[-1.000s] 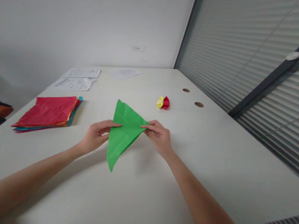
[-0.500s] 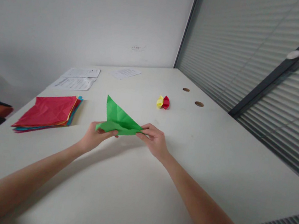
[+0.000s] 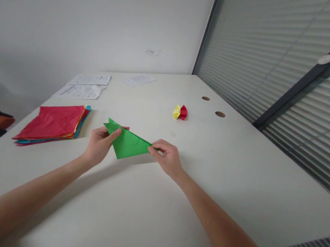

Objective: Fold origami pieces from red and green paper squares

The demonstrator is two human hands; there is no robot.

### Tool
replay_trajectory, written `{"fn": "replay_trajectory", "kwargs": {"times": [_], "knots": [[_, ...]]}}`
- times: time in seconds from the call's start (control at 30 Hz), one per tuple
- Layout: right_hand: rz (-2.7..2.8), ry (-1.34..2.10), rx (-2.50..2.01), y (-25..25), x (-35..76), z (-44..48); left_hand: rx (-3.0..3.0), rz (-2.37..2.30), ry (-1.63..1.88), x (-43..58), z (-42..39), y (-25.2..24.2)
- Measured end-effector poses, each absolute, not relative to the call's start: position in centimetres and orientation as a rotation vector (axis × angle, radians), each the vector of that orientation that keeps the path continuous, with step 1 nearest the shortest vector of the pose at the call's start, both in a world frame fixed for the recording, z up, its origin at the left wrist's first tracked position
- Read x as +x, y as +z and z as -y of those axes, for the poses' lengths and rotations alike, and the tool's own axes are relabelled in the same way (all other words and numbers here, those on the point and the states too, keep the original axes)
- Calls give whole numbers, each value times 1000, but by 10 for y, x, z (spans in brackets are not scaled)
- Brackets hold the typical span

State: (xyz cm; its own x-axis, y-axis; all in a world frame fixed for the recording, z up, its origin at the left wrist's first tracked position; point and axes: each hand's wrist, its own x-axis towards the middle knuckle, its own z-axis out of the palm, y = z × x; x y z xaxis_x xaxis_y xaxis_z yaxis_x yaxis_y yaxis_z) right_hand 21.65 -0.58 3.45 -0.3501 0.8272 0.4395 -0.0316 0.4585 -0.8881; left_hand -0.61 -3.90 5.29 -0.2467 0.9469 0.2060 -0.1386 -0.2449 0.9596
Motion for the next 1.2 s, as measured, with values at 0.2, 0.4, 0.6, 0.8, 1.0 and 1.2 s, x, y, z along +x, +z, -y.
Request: {"fn": "replay_trajectory", "kwargs": {"times": [0.2,0.4,0.6,0.8,1.0,1.2], "knots": [[1675,1036,-739,25,217,1,1051,-1124,1715,-12,34,54],[1796,878,-862,30,220,-4,1098,-1129,1712,-5,41,61],[1994,533,-669,73,200,-12,1157,-1152,1561,-2,37,63],[1997,613,-587,121,167,-25,1373,-1109,1401,0,20,90],[1874,643,-611,142,162,-23,1453,-1043,1419,10,20,111],[1874,695,-561,140,160,-15,1479,-1026,1385,9,32,114]]}}
